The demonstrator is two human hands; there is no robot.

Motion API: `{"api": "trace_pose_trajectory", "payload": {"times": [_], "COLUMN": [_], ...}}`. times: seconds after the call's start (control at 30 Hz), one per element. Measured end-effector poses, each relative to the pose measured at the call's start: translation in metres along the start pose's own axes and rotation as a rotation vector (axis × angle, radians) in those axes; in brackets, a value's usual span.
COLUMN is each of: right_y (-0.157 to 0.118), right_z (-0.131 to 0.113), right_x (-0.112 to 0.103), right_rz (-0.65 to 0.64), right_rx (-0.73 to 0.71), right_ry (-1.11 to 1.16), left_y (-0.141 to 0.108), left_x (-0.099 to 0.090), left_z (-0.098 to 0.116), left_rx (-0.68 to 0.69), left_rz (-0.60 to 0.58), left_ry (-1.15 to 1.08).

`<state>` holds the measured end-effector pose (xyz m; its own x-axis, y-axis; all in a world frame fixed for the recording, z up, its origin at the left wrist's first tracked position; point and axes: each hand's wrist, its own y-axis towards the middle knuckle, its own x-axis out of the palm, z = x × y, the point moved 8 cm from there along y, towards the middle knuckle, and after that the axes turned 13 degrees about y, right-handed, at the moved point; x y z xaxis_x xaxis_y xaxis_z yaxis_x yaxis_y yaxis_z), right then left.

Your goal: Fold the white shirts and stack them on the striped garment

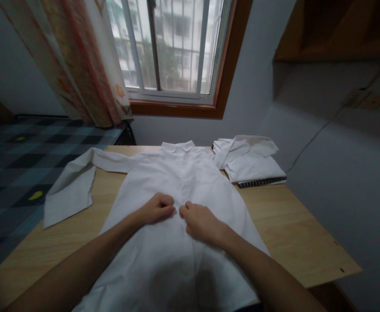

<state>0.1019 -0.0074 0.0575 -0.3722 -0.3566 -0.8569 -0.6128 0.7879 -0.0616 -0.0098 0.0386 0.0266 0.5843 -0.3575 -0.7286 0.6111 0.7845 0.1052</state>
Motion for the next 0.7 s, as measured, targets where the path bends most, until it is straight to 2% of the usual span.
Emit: {"api": "trace_pose_trajectory", "payload": {"times": [0.07,0.13,0.23,0.33,0.4,0.53,0.7], "right_y": [-0.005,-0.009,-0.012,-0.007,0.002,0.024,0.045], "right_z": [0.005,0.014,0.025,0.028,0.03,0.039,0.055], "right_x": [0.012,0.014,0.01,0.008,0.009,0.007,-0.005], "right_rz": [0.015,0.071,0.147,0.219,0.218,0.183,0.215], "right_rx": [0.017,0.074,0.171,0.246,0.29,0.32,0.323], "right_ry": [0.083,0.179,0.188,0.054,-0.062,-0.205,-0.188], "left_y": [0.0,0.001,0.002,0.004,0.007,0.018,0.036], "left_x": [-0.003,-0.007,-0.011,-0.009,-0.006,-0.008,-0.016], "left_z": [-0.01,-0.013,-0.007,0.004,0.005,-0.007,-0.023], "left_rx": [-0.075,-0.104,-0.071,0.015,0.042,0.011,-0.025], "left_rz": [0.041,0.089,0.165,0.186,0.179,0.166,0.156], "left_ry": [-0.119,-0.123,0.048,0.296,0.439,0.629,0.712]}}
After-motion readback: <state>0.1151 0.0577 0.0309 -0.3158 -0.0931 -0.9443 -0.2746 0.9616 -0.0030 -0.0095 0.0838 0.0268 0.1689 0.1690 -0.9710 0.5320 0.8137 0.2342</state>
